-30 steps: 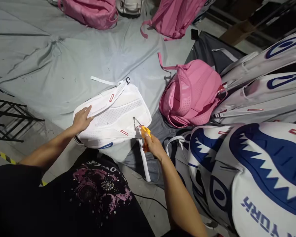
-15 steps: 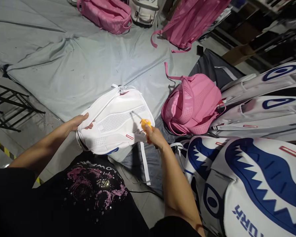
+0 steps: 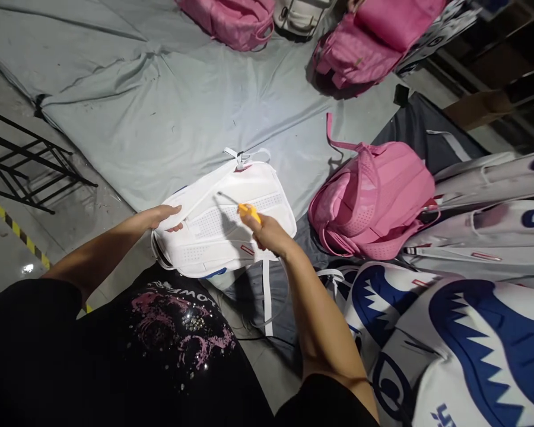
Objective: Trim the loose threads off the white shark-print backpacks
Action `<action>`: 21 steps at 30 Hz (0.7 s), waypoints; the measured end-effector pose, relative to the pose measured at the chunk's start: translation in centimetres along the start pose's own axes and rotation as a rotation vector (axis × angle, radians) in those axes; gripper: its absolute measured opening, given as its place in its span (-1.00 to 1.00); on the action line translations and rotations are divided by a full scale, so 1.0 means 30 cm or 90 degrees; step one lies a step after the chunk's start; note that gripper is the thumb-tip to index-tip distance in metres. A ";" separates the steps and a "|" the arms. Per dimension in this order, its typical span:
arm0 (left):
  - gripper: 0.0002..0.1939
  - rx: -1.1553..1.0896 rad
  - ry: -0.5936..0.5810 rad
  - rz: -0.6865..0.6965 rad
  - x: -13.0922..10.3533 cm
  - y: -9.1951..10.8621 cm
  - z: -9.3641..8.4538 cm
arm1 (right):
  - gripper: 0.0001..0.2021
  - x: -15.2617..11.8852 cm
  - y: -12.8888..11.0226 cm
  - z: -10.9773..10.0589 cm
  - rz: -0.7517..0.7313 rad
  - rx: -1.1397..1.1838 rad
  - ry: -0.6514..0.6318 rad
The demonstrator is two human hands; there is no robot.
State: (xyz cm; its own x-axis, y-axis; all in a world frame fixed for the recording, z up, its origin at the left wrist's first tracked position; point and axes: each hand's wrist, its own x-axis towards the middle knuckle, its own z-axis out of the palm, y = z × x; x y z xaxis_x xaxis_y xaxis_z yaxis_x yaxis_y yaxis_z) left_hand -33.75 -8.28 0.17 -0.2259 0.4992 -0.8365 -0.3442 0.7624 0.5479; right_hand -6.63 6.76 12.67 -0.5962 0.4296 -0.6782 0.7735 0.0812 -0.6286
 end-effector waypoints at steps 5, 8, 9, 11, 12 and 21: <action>-0.43 0.304 0.037 0.106 -0.075 -0.012 0.060 | -0.51 -0.014 -0.036 -0.017 0.002 -0.026 -0.022; -0.31 0.637 0.255 0.329 -0.107 -0.068 0.147 | -0.48 -0.049 -0.010 -0.063 0.023 -0.056 -0.062; -0.29 0.732 0.303 0.369 -0.108 -0.085 0.172 | -0.47 -0.058 -0.003 -0.076 0.034 -0.063 -0.036; -0.33 0.841 0.339 0.398 -0.094 -0.109 0.202 | -0.44 -0.065 0.003 -0.083 0.069 -0.088 0.104; -0.37 0.858 0.335 0.405 -0.083 -0.114 0.205 | -0.43 -0.062 0.000 -0.077 0.083 -0.108 0.160; -0.28 0.799 0.222 0.643 -0.160 -0.198 0.207 | -0.36 -0.111 0.055 -0.111 0.159 -0.181 0.182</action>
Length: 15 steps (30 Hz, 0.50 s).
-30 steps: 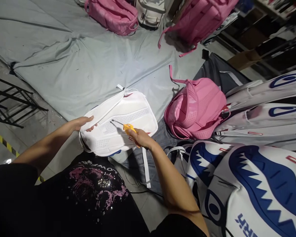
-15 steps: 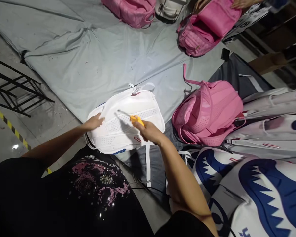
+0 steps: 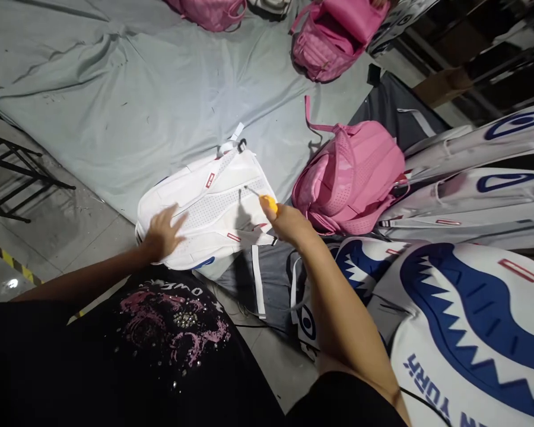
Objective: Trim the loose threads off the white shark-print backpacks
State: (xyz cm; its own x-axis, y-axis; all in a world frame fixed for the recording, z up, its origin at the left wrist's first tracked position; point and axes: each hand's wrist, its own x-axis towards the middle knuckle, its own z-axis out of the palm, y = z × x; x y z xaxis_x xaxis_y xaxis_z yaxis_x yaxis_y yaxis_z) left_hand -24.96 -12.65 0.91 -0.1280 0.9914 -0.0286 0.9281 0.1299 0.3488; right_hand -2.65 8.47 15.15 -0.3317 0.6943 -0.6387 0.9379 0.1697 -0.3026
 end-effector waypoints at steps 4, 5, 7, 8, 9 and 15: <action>-0.13 0.002 -0.146 0.146 -0.043 0.130 0.060 | -0.40 -0.046 0.110 0.001 0.018 0.025 -0.157; -0.12 0.025 -0.168 0.125 -0.037 0.152 0.075 | -0.40 -0.060 0.137 0.005 0.037 0.030 -0.120; -0.19 0.043 -0.183 0.082 -0.013 0.172 0.094 | -0.42 -0.095 0.196 0.014 0.079 0.033 -0.023; -0.24 0.022 -0.180 0.070 0.002 0.169 0.096 | -0.44 -0.118 0.227 0.018 0.083 0.052 -0.023; -0.32 -0.025 -0.171 0.056 0.020 0.158 0.093 | -0.46 -0.146 0.258 0.024 0.067 0.086 -0.062; -0.56 -0.695 -0.170 -0.458 0.174 0.062 0.043 | -0.41 -0.306 0.393 0.093 -0.034 0.375 -0.262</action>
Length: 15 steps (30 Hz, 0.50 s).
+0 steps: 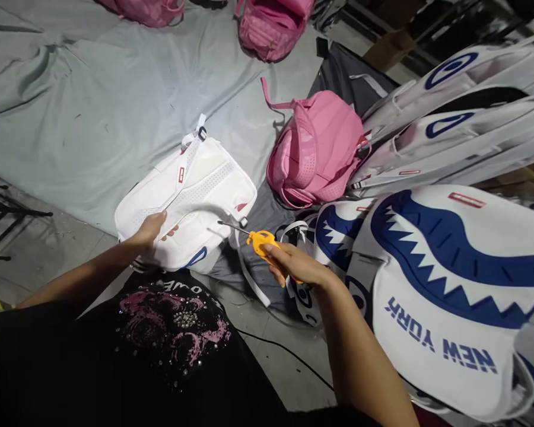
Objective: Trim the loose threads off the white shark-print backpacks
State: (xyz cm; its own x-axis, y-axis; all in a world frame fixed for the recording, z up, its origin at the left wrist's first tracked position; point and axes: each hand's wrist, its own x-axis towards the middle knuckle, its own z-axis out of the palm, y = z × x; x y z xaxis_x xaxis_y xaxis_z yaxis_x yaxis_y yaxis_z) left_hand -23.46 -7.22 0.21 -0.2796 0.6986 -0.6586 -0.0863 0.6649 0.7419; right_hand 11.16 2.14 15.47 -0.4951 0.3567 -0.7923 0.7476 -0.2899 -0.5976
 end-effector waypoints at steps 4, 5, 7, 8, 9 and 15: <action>-0.61 -0.278 -0.040 -0.176 0.051 0.044 0.086 | -0.45 0.034 0.036 0.001 0.007 0.006 0.016; -0.62 -0.280 -0.049 -0.184 0.054 0.044 0.118 | -0.48 0.052 0.033 -0.006 -0.006 0.002 0.090; -0.62 -0.217 -0.054 -0.153 0.053 0.036 0.174 | -0.55 0.083 0.015 -0.023 -0.017 0.008 0.238; -0.62 -0.168 -0.054 -0.118 0.050 0.030 0.193 | -0.59 0.093 0.002 -0.029 -0.016 0.009 0.274; -0.63 -0.122 -0.052 -0.076 0.046 0.024 0.204 | -0.62 0.099 -0.011 -0.032 -0.013 0.006 0.288; -0.50 -0.101 -0.076 0.125 0.014 -0.002 0.187 | -0.58 0.091 -0.054 0.034 0.065 -0.042 0.376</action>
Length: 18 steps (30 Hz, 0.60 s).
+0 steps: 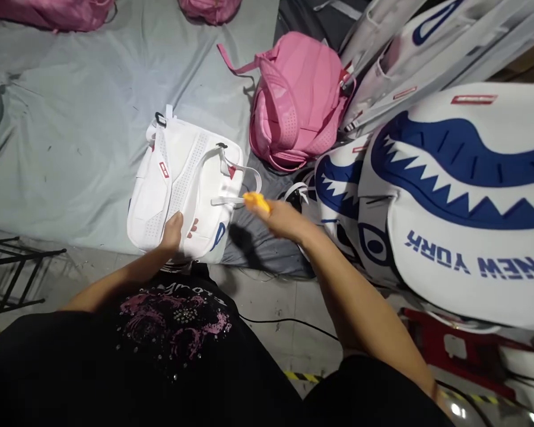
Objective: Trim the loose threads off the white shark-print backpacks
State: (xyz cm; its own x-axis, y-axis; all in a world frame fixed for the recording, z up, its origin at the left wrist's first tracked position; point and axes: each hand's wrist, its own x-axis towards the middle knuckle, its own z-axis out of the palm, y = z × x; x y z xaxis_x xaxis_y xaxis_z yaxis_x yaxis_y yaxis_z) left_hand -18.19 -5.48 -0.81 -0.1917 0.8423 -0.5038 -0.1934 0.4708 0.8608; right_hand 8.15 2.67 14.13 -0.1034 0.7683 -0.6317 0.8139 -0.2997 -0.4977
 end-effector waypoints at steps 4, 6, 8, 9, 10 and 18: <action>-0.45 0.004 -0.074 0.053 -0.017 0.008 -0.002 | -0.53 -0.058 -0.001 0.091 0.033 -0.097 -0.008; -0.45 0.014 -0.109 0.048 -0.023 0.025 -0.001 | -0.53 -0.099 -0.002 0.142 0.031 -0.125 -0.026; -0.48 0.020 -0.148 0.054 -0.033 0.053 -0.022 | -0.53 -0.153 -0.002 0.197 0.026 -0.148 -0.059; -0.48 0.024 -0.165 0.060 -0.039 0.070 -0.047 | -0.54 -0.185 -0.001 0.229 0.027 -0.158 -0.062; -0.49 0.032 -0.172 0.072 -0.045 0.088 -0.083 | -0.54 -0.217 0.002 0.264 0.031 -0.163 -0.059; -0.57 -0.097 0.185 -0.222 0.011 0.213 -0.481 | -0.54 -0.359 0.003 0.589 0.141 -0.256 -0.009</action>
State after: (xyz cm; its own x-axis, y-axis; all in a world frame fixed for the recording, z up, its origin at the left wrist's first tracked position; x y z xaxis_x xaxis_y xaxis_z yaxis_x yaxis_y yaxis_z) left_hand -33.38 -6.00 3.48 -0.3475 0.5226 -0.7786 -0.4292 0.6496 0.6275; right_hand -0.77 -15.64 10.39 0.0931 0.7018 -0.7063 0.9743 -0.2104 -0.0807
